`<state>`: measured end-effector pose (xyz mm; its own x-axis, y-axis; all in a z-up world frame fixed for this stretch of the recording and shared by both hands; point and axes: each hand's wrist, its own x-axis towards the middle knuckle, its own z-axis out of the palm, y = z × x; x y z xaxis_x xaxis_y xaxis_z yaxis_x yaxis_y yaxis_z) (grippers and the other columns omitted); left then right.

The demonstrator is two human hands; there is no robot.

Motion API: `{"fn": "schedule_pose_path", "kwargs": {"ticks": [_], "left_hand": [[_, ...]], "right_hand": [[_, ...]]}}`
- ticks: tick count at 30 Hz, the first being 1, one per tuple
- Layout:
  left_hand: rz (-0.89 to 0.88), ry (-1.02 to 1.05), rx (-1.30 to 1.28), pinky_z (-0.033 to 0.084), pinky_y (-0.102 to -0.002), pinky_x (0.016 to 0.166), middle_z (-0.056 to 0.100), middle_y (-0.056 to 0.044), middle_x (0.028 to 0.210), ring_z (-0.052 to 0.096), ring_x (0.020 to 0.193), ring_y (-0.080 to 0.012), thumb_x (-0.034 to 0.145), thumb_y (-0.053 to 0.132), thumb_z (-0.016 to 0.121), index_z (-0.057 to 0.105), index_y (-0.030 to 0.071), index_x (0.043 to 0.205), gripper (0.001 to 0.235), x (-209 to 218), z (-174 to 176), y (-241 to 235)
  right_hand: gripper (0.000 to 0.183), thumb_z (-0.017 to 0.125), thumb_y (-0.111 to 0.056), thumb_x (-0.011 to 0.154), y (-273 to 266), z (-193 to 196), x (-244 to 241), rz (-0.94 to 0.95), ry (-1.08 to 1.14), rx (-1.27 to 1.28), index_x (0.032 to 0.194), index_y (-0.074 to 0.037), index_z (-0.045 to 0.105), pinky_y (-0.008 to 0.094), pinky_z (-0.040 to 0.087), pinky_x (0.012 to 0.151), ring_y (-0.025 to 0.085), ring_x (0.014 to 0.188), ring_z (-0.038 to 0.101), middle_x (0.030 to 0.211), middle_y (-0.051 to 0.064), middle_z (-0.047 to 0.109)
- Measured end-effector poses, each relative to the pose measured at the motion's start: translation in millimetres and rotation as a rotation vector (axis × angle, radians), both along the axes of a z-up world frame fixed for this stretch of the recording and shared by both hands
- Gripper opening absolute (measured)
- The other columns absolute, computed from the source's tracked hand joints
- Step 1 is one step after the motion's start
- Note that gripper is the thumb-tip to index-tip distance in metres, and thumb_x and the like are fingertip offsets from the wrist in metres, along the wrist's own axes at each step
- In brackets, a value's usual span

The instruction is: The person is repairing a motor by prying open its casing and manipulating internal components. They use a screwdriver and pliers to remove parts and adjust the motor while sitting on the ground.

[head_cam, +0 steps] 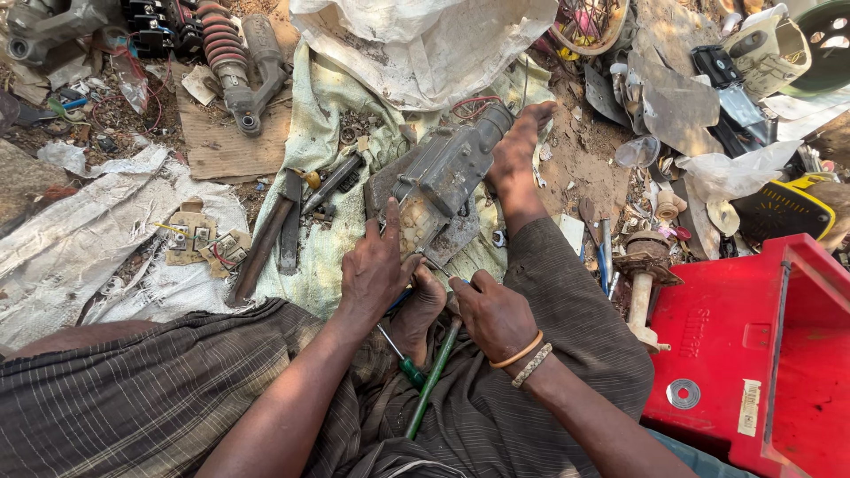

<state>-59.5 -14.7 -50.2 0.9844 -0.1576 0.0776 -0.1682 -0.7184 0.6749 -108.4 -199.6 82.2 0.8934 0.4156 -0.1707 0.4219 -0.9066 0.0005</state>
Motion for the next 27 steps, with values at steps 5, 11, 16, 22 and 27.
{"fn": "schedule_pose_path", "kwargs": {"ticks": [5, 11, 16, 22, 27], "left_hand": [[0.01, 0.001, -0.005, 0.056, -0.041, 0.043, 0.058, -0.026, 0.101, 0.068, 0.068, -0.0277, 0.084, 0.045, 0.082, 0.02, -0.003, 0.157, 0.108, 0, 3, 1], [-0.037, -0.044, -0.128, 0.056, -0.044, 0.049, 0.056, -0.03, 0.106, 0.068, 0.067, -0.0319, 0.074, 0.027, 0.089, 0.013, -0.003, 0.16, 0.119, -2, 12, 10], [-0.03, -0.062, -0.122, 0.059, -0.045, 0.051, 0.054, -0.037, 0.111, 0.068, 0.071, -0.0358, 0.073, 0.027, 0.092, 0.014, -0.004, 0.158, 0.119, -3, 12, 9], [-0.061, 0.154, -0.045, 0.062, -0.042, 0.055, 0.053, -0.036, 0.118, 0.071, 0.075, -0.0344, 0.075, 0.029, 0.091, 0.015, -0.001, 0.159, 0.118, 15, 14, 10], [-0.025, 0.124, -0.009, 0.062, -0.043, 0.059, 0.054, -0.033, 0.123, 0.071, 0.078, -0.0361, 0.076, 0.032, 0.09, 0.016, 0.001, 0.161, 0.117, 1, 42, 10]], "right_hand": [[0.034, 0.069, -0.021, 0.09, 6, 4, 7, -0.033, 0.068, -0.021, 0.124, -0.012, 0.069, 0.038, 0.055, 0.055, 0.025, 0.061, 0.064, 0.089, 0.011, 0.062], [0.044, 0.064, -0.011, 0.094, 0, 0, 37, -1.152, 0.84, 0.676, 0.136, -0.007, 0.055, 0.044, 0.043, 0.057, 0.029, 0.068, 0.063, 0.091, 0.017, 0.077], [0.046, 0.063, -0.029, 0.099, -4, -20, 40, -0.693, 0.586, 0.384, 0.135, 0.0, 0.066, 0.04, 0.056, 0.072, 0.023, 0.076, 0.071, 0.091, 0.013, 0.072], [0.051, 0.058, -0.027, 0.098, 11, 4, 47, -0.23, 0.456, -0.222, 0.143, -0.004, 0.054, 0.044, 0.058, 0.065, 0.033, 0.074, 0.075, 0.086, 0.019, 0.072], [0.05, 0.058, -0.023, 0.098, 23, 37, 36, 0.101, 0.239, -0.373, 0.144, -0.006, 0.05, 0.048, 0.059, 0.06, 0.035, 0.074, 0.073, 0.094, 0.021, 0.069]]}}
